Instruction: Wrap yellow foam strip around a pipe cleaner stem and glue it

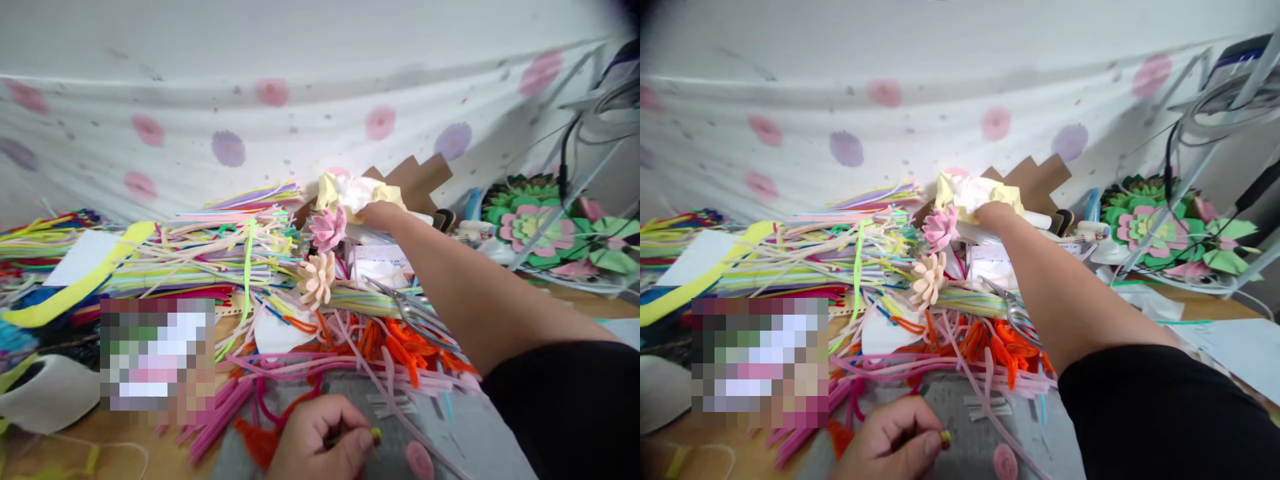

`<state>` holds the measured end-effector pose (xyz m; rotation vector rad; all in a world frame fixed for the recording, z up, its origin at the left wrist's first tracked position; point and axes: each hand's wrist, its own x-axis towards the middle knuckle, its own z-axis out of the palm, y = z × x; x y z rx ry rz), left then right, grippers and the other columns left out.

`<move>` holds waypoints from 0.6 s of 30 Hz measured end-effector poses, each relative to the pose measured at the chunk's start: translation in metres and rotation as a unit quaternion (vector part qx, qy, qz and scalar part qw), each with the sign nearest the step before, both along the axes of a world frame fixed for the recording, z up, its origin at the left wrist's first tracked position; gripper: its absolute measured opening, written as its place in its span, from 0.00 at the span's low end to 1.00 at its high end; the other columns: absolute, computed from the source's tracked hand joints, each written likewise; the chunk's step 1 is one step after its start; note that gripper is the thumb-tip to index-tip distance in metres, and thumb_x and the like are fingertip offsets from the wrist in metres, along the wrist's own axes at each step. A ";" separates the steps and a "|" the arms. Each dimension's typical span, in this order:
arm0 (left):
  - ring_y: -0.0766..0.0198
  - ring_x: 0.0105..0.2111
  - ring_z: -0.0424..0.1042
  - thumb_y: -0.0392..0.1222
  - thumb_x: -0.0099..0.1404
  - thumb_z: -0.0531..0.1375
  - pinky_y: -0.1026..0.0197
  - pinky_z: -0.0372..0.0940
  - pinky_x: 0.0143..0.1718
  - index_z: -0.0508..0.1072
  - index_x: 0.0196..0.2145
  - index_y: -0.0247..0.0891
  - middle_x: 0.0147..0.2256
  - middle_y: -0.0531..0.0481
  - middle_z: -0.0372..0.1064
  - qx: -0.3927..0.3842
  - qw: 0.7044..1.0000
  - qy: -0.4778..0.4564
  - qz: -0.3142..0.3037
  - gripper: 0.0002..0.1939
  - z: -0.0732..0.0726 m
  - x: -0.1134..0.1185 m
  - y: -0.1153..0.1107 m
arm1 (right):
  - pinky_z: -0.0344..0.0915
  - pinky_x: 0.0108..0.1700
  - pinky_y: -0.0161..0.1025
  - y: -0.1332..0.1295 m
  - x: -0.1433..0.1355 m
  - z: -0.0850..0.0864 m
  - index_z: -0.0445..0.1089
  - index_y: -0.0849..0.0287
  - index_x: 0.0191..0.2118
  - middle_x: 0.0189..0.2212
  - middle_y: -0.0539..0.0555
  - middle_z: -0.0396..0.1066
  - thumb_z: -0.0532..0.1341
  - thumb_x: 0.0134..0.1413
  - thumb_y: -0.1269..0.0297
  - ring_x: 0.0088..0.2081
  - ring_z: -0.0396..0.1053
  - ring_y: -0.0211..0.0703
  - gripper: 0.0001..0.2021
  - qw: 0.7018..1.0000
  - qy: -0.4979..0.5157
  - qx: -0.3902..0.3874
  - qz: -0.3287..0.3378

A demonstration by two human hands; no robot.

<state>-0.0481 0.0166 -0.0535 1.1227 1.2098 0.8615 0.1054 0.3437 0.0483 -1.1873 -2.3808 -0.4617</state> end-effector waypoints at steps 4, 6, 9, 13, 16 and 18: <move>0.70 0.16 0.50 0.55 0.54 0.62 0.65 0.44 0.19 0.71 0.25 0.36 0.15 0.57 0.61 -0.017 0.999 -0.008 0.031 0.17 0.004 0.003 -0.002 | 0.69 0.44 0.46 -0.008 0.004 -0.002 0.68 0.60 0.47 0.46 0.56 0.69 0.58 0.61 0.62 0.42 0.69 0.44 0.11 0.996 0.006 -0.079 -0.034; 0.71 0.16 0.49 0.50 0.55 0.62 0.65 0.44 0.19 0.71 0.24 0.36 0.14 0.57 0.61 -0.016 0.999 -0.016 0.043 0.14 0.005 0.005 -0.003 | 0.67 0.46 0.48 -0.030 0.010 0.004 0.69 0.60 0.46 0.47 0.58 0.69 0.58 0.59 0.64 0.45 0.68 0.47 0.10 0.996 0.034 -0.079 -0.034; 0.71 0.16 0.49 0.46 0.57 0.61 0.66 0.44 0.19 0.70 0.24 0.36 0.15 0.57 0.60 -0.011 0.998 -0.020 0.057 0.11 0.005 0.007 -0.005 | 0.65 0.46 0.48 -0.095 0.018 0.003 0.72 0.59 0.46 0.47 0.59 0.70 0.57 0.58 0.67 0.46 0.68 0.52 0.12 0.994 0.086 -0.074 -0.005; 0.71 0.17 0.50 0.42 0.58 0.59 0.66 0.46 0.19 0.71 0.24 0.36 0.16 0.57 0.60 0.014 0.999 0.007 0.045 0.08 0.006 0.008 -0.007 | 0.65 0.32 0.35 -0.212 0.029 -0.027 0.73 0.56 0.32 0.28 0.50 0.73 0.57 0.57 0.64 0.30 0.70 0.40 0.09 0.927 0.149 -0.308 0.153; 0.70 0.17 0.53 0.40 0.58 0.58 0.66 0.48 0.20 0.70 0.24 0.36 0.16 0.57 0.61 0.035 0.998 0.038 0.026 0.08 0.008 0.009 -0.009 | 0.63 0.31 0.37 -0.278 0.038 -0.058 0.73 0.54 0.32 0.28 0.50 0.73 0.56 0.56 0.64 0.31 0.69 0.42 0.08 0.849 0.204 -0.461 0.157; 0.70 0.19 0.56 0.39 0.58 0.58 0.66 0.51 0.21 0.70 0.24 0.36 0.17 0.57 0.61 0.046 0.997 0.059 0.012 0.07 0.010 0.010 -0.010 | 0.62 0.31 0.37 -0.301 0.040 -0.077 0.72 0.52 0.32 0.28 0.51 0.72 0.58 0.53 0.62 0.30 0.68 0.43 0.05 0.799 0.264 -0.522 0.139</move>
